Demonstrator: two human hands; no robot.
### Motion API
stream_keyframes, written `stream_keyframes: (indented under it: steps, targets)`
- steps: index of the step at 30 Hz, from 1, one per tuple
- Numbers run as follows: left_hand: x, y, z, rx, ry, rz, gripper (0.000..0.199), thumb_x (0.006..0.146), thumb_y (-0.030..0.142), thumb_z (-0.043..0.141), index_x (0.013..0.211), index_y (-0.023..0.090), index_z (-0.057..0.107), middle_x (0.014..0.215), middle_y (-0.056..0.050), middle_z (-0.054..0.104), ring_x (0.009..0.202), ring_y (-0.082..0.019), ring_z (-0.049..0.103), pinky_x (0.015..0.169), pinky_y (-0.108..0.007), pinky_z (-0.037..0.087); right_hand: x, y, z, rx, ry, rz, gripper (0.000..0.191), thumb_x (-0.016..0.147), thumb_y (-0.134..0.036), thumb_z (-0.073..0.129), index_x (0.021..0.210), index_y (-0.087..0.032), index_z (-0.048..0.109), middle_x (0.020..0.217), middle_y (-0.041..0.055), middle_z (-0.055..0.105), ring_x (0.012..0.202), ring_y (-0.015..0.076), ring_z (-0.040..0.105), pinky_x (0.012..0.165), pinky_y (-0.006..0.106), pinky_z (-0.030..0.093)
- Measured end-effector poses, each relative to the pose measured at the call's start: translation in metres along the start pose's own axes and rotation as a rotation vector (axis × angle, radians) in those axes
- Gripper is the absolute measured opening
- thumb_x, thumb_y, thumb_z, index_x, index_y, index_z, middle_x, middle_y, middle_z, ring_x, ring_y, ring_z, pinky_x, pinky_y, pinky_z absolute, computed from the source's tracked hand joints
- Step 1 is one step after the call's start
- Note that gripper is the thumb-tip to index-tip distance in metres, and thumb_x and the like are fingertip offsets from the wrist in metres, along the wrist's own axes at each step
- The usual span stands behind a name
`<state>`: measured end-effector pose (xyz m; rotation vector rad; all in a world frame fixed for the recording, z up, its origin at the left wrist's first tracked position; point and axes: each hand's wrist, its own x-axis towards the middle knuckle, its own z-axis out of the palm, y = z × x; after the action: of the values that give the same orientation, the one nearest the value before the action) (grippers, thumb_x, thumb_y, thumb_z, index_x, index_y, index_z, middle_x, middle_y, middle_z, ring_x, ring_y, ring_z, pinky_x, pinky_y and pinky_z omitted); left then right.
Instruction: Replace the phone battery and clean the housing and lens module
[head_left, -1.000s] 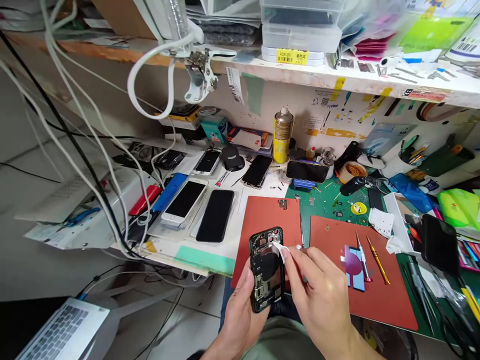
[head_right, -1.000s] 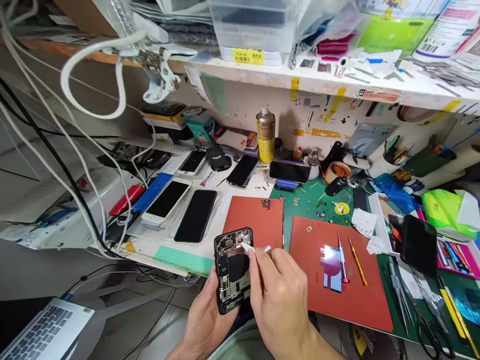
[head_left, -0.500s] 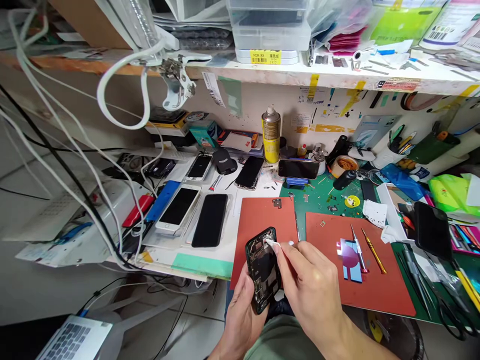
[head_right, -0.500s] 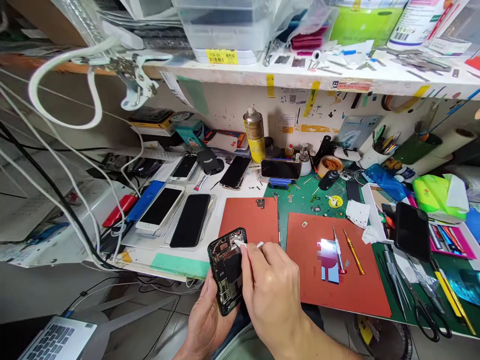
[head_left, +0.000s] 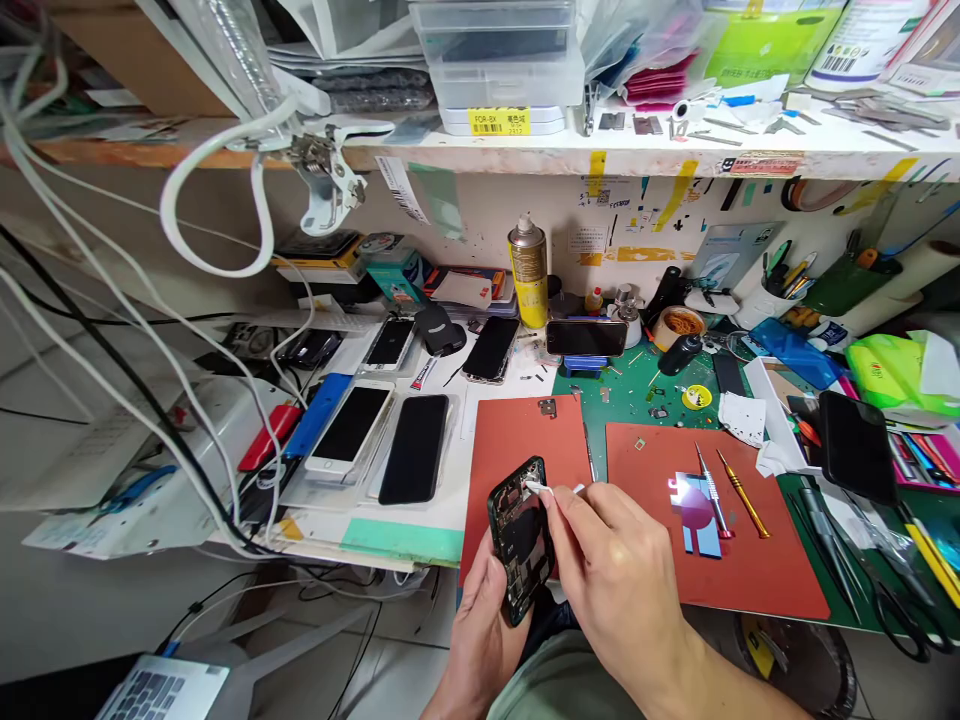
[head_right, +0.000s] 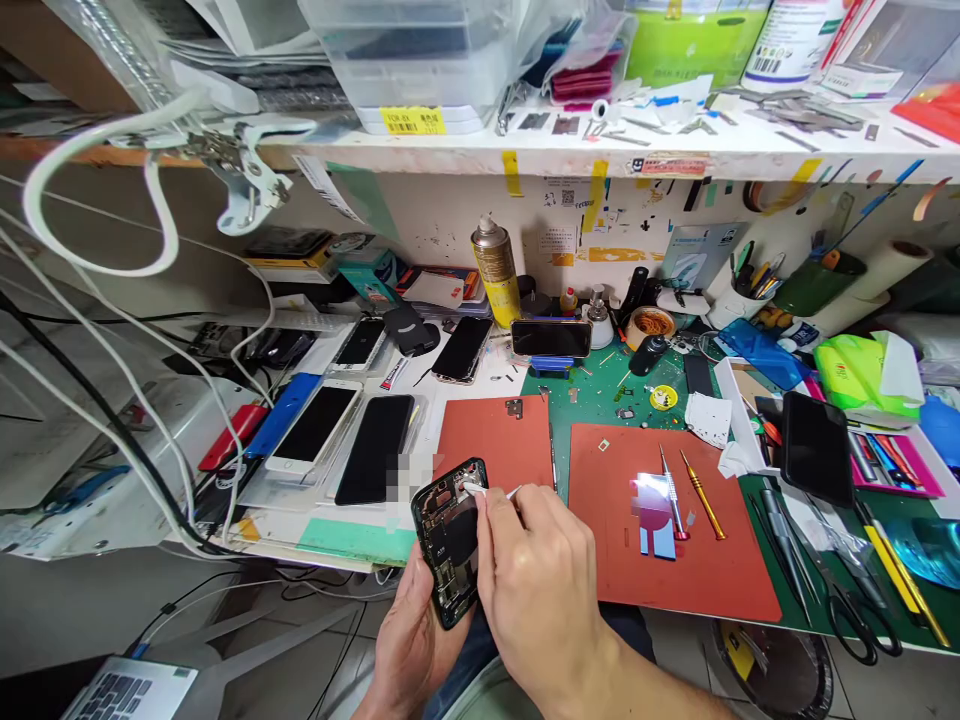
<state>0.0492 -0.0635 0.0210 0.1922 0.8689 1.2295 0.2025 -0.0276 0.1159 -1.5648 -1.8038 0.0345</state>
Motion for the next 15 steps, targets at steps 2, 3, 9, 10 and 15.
stream_keyframes:
  steps: [2,3,9,10,15]
  targets:
    - [0.0,0.001,0.004,0.005,-0.015,-0.002,0.036,0.091,0.039,0.081,0.126,0.034,0.081,0.134,-0.004,0.078,0.142,-0.03,0.063,0.126,-0.045,0.043,0.0,-0.001,0.001,-0.007,0.029,-0.009,0.027,0.11,-0.021,0.053,0.095,-0.02,0.075,0.072,0.0025,0.06,0.064,0.0183,0.057,0.061,0.033,0.041]
    - [-0.001,0.003,0.007,0.012,-0.033,-0.001,0.036,0.092,0.041,0.08,0.126,0.033,0.081,0.134,-0.005,0.078,0.142,-0.03,0.063,0.125,-0.045,0.044,0.0,-0.001,0.002,0.0,0.035,-0.018,0.026,0.11,-0.021,0.053,0.097,-0.02,0.076,0.072,0.0024,0.061,0.064,0.018,0.057,0.061,0.033,0.041]
    - [0.0,0.01,0.022,0.024,-0.2,0.036,0.04,0.096,0.047,0.075,0.131,0.029,0.079,0.132,-0.009,0.079,0.131,-0.028,0.071,0.113,-0.037,0.056,0.003,0.002,-0.002,0.064,0.014,-0.062,0.026,0.11,-0.019,0.054,0.099,-0.018,0.078,0.074,0.0019,0.061,0.064,0.0161,0.054,0.059,0.031,0.039]
    - [0.0,0.01,0.022,0.024,-0.214,0.047,0.04,0.096,0.047,0.074,0.131,0.028,0.079,0.131,-0.009,0.079,0.13,-0.028,0.072,0.112,-0.036,0.056,0.003,0.002,-0.002,0.064,0.017,-0.054,0.026,0.11,-0.019,0.055,0.097,-0.017,0.078,0.073,0.0017,0.06,0.064,0.016,0.053,0.059,0.031,0.038]
    - [0.0,0.007,0.019,0.019,-0.215,0.048,0.042,0.098,0.045,0.073,0.136,0.029,0.076,0.138,-0.01,0.076,0.132,-0.03,0.07,0.116,-0.042,0.054,0.002,0.001,-0.001,0.055,0.056,-0.026,0.025,0.109,-0.018,0.057,0.097,-0.014,0.078,0.074,0.002,0.059,0.066,0.0167,0.052,0.062,0.032,0.037]
